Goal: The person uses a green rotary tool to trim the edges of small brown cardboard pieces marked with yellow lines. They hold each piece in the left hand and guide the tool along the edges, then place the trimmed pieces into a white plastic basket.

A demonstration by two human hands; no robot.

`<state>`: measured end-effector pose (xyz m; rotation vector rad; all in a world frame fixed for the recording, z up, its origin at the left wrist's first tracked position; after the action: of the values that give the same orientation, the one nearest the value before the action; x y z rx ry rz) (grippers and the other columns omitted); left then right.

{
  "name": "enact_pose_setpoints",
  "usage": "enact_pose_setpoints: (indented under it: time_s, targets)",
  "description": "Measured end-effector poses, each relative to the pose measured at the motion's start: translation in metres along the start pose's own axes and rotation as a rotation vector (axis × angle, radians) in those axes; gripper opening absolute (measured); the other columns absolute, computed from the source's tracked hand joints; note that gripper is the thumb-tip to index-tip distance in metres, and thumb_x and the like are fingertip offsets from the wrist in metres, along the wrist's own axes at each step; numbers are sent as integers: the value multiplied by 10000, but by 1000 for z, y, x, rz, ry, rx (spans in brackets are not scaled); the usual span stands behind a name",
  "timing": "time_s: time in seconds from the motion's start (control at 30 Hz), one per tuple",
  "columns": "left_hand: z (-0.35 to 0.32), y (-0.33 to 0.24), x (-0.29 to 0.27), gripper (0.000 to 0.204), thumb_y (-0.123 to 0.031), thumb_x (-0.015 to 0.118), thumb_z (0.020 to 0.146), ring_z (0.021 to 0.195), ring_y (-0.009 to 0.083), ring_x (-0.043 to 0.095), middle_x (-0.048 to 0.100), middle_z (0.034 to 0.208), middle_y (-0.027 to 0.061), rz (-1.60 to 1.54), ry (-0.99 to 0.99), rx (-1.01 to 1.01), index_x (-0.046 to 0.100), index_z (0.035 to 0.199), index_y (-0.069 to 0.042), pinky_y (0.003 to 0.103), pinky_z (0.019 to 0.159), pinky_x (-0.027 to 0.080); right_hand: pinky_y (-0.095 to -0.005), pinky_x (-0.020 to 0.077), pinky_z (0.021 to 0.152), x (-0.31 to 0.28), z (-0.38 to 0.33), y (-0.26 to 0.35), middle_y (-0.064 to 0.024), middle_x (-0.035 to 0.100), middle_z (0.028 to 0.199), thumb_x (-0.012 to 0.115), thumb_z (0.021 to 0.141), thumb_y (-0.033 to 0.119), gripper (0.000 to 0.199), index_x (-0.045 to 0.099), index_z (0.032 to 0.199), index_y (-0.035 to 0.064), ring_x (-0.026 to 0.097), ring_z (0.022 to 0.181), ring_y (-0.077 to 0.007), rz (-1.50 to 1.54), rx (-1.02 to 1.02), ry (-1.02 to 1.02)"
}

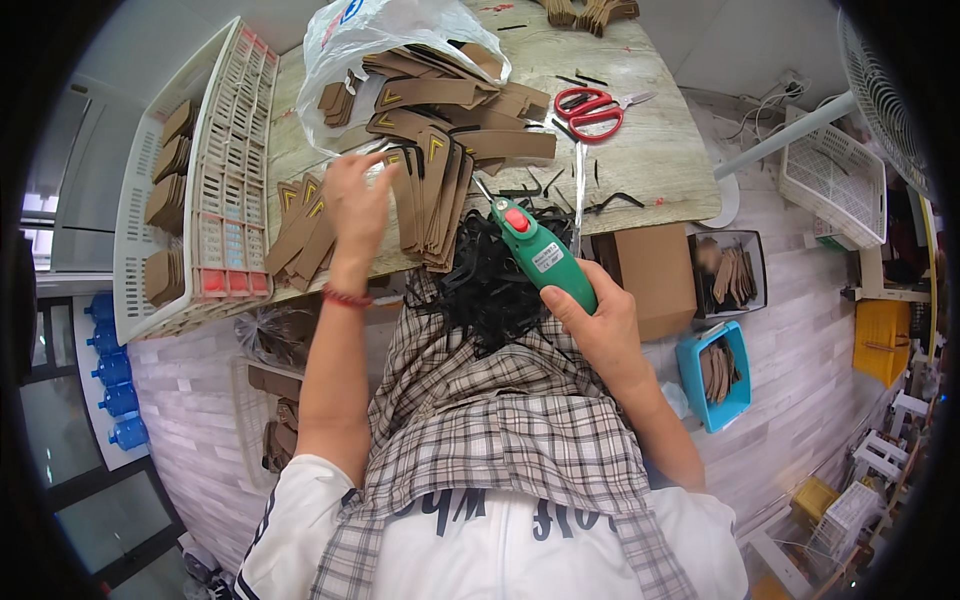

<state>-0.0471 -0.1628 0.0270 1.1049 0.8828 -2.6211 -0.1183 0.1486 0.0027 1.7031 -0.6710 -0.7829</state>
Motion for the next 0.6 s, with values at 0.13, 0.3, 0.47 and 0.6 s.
enact_pose_setpoints:
  time_s: [0.13, 0.3, 0.47, 0.6]
  targets:
    - [0, -21, 55, 363, -334, 767, 693, 1041, 303, 456, 533, 1000, 102, 2, 79, -108, 682, 921, -65, 430, 894, 347, -214, 414, 513, 0, 0, -3, 5, 583, 713, 704, 861, 287, 399, 608, 1113, -7, 496, 571, -43, -30, 2, -2]
    - [4, -24, 63, 328, -288, 790, 673, 1043, 288, 455, 533, 1011, 78, -101, 88, -177, 676, 917, -100, 429, 935, 318, -217, 412, 515, -3, 2, -7, 6, 582, 710, 710, 856, 286, 389, 613, 1094, -6, 496, 573, -46, -2, 26, -28]
    - [-3, -15, 63, 168, -126, 761, 752, 827, 134, 566, 608, 880, 23, -627, 121, -393, 648, 839, -36, 297, 759, 451, -212, 405, 514, -2, 4, -3, 16, 564, 693, 709, 859, 282, 378, 613, 1086, -6, 490, 573, -41, -6, 15, -38]
    - [-10, -33, 41, 136, 7, 702, 815, 719, 91, 575, 630, 849, 20, -1204, -74, -570, 613, 914, -19, 220, 654, 478, -213, 397, 512, -6, 1, 0, 20, 555, 686, 706, 864, 285, 373, 613, 1083, -3, 481, 575, -38, 35, -23, -91]
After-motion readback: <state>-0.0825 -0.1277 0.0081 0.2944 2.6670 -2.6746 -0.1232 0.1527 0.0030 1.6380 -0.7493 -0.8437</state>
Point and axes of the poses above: each hand's wrist, its own z-axis towards the middle knuckle, its own x-axis out of the palm, y = z × x, the point moved 10 cm from there along z, towards the middle knuckle
